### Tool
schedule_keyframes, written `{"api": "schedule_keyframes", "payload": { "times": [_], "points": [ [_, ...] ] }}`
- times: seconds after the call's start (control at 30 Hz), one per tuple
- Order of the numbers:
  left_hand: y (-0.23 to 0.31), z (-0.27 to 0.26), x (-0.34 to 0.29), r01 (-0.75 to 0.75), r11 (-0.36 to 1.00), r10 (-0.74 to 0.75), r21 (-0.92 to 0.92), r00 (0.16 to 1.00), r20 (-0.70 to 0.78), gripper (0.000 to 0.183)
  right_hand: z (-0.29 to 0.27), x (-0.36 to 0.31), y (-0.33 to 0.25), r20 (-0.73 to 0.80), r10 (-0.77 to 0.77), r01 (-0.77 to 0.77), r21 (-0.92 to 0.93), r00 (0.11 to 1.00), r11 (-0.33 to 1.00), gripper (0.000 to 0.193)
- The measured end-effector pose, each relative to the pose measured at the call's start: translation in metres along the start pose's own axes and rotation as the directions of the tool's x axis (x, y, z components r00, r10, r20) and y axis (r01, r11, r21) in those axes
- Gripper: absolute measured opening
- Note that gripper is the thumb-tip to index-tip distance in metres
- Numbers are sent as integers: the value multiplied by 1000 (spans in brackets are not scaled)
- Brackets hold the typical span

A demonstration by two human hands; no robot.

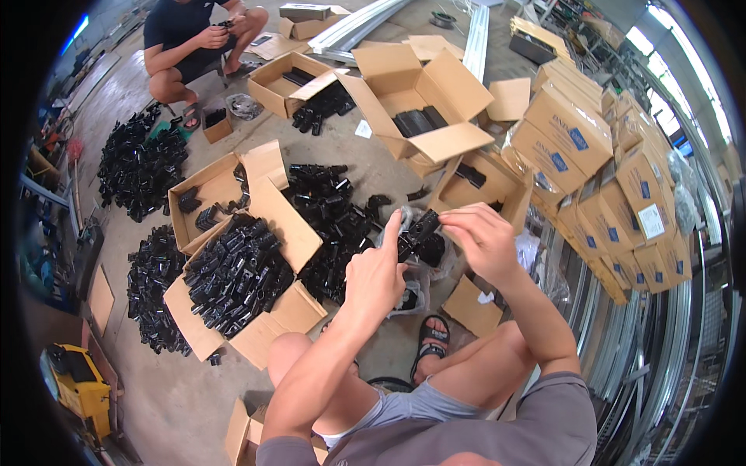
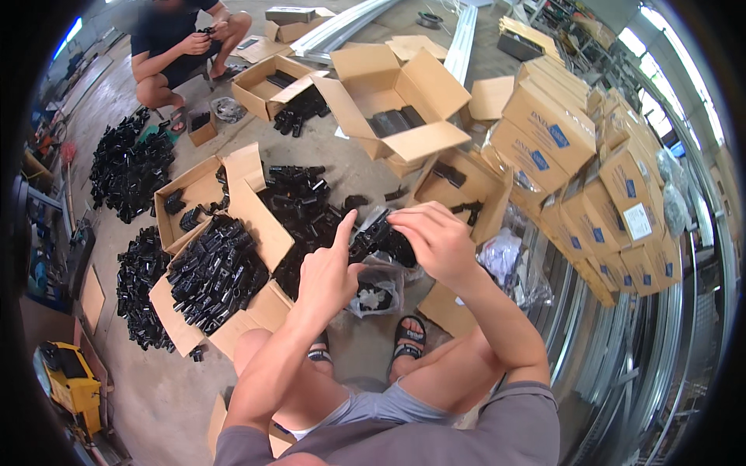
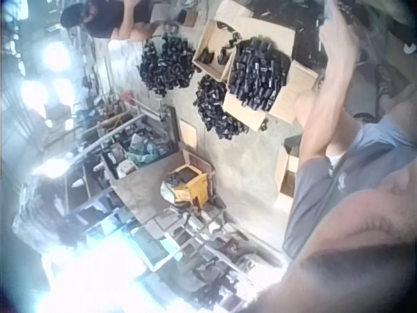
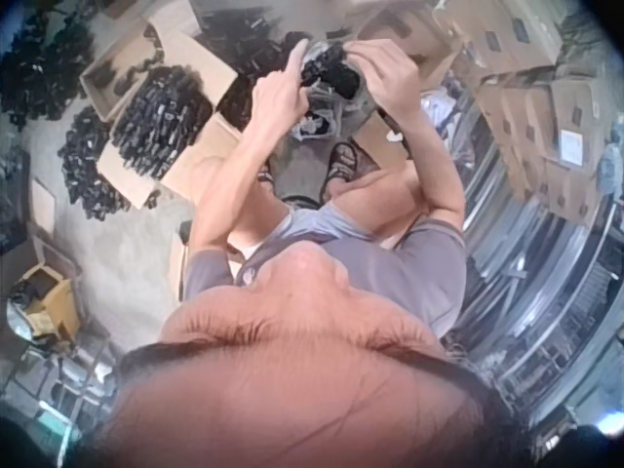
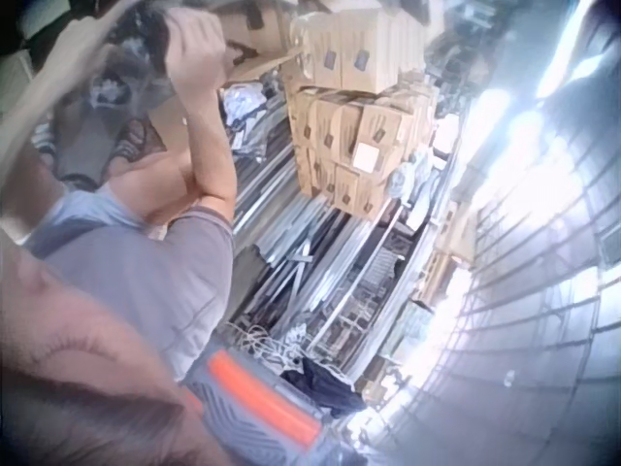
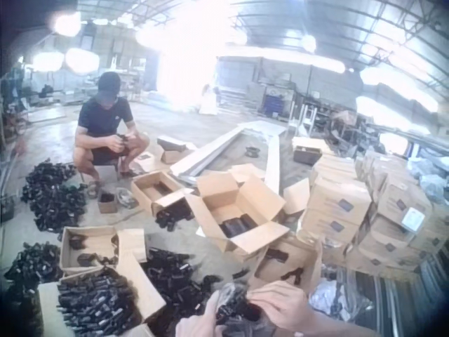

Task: The person assembles black plastic corner joints by inserting black plastic tubes into them, handling the pieces one at a time and placing the finished joints into a box.

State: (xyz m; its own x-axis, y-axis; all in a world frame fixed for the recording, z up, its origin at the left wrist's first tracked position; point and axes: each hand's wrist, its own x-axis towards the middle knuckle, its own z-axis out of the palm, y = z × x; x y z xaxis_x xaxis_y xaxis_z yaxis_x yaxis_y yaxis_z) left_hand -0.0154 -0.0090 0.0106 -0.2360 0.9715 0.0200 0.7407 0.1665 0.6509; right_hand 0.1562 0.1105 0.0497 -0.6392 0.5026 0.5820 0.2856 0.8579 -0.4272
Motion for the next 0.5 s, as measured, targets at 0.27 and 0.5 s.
{"api": "schedule_keyframes", "payload": {
  "times": [0.27, 0.5],
  "points": [
    [4, 15, -20, -113, 985, 95, 129, 987, 131, 87, 23, -24, 20, 225, -234, 258, -83, 946, 963, 15],
    [5, 18, -21, -130, 980, 104, 153, 981, 164, 83, 17, -38, 21, 242, -191, 207, -42, 951, 978, 10]
  ]
}}
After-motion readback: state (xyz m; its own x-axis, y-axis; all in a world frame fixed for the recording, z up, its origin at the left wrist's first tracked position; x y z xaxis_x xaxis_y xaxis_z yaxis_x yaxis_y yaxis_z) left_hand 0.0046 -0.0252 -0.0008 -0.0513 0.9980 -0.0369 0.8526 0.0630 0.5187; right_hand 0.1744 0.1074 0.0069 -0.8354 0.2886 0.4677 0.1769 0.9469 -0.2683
